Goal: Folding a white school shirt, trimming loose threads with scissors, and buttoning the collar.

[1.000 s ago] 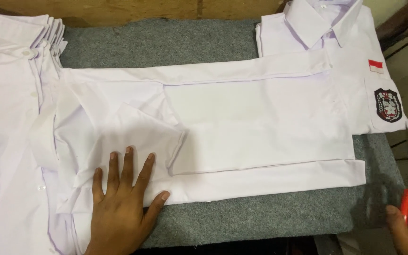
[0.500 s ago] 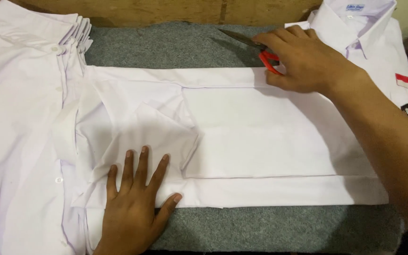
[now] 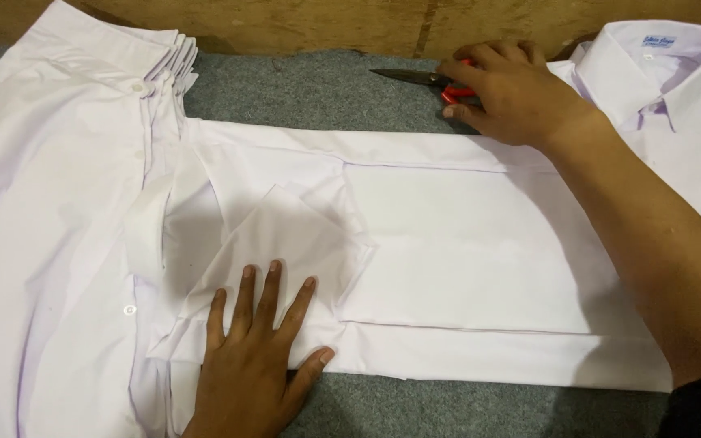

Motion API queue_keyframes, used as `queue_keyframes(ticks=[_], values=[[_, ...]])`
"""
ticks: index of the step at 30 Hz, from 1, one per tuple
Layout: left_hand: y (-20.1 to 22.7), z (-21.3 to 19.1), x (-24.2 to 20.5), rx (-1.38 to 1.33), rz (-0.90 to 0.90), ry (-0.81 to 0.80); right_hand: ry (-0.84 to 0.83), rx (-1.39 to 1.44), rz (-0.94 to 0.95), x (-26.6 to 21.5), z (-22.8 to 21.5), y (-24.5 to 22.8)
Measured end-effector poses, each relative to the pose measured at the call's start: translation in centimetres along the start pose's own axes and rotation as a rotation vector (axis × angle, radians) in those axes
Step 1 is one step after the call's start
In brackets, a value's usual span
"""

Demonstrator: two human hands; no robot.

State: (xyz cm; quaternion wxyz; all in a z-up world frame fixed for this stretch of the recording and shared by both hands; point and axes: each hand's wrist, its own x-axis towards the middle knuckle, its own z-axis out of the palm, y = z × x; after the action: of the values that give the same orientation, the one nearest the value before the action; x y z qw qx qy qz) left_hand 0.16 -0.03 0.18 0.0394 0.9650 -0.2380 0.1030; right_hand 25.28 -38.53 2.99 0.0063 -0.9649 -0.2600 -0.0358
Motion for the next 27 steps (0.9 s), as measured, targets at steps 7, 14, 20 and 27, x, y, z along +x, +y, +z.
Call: queue_keyframes(ticks=[7, 14, 20, 27], values=[[0.3, -0.1, 0.2, 0.002, 0.027, 0.006, 0.220, 0.038, 0.066, -10.0, -3.2, -6.2], [5.6, -3.0, 8.8, -0.019, 0.187, 0.229, 0.064, 0.098, 0.200, -18.0, 0.2, -17.5], [2.3, 1.6, 15.5, 0.006, -0.140, -0.398, 0.069, 0.063, 0.161, -18.8, 1.8, -17.0], [-3.3, 1.0, 12.9, -0.200, -0.148, -0.177, -0.057, 0.004, 0.083, -15.1, -1.6, -16.6]])
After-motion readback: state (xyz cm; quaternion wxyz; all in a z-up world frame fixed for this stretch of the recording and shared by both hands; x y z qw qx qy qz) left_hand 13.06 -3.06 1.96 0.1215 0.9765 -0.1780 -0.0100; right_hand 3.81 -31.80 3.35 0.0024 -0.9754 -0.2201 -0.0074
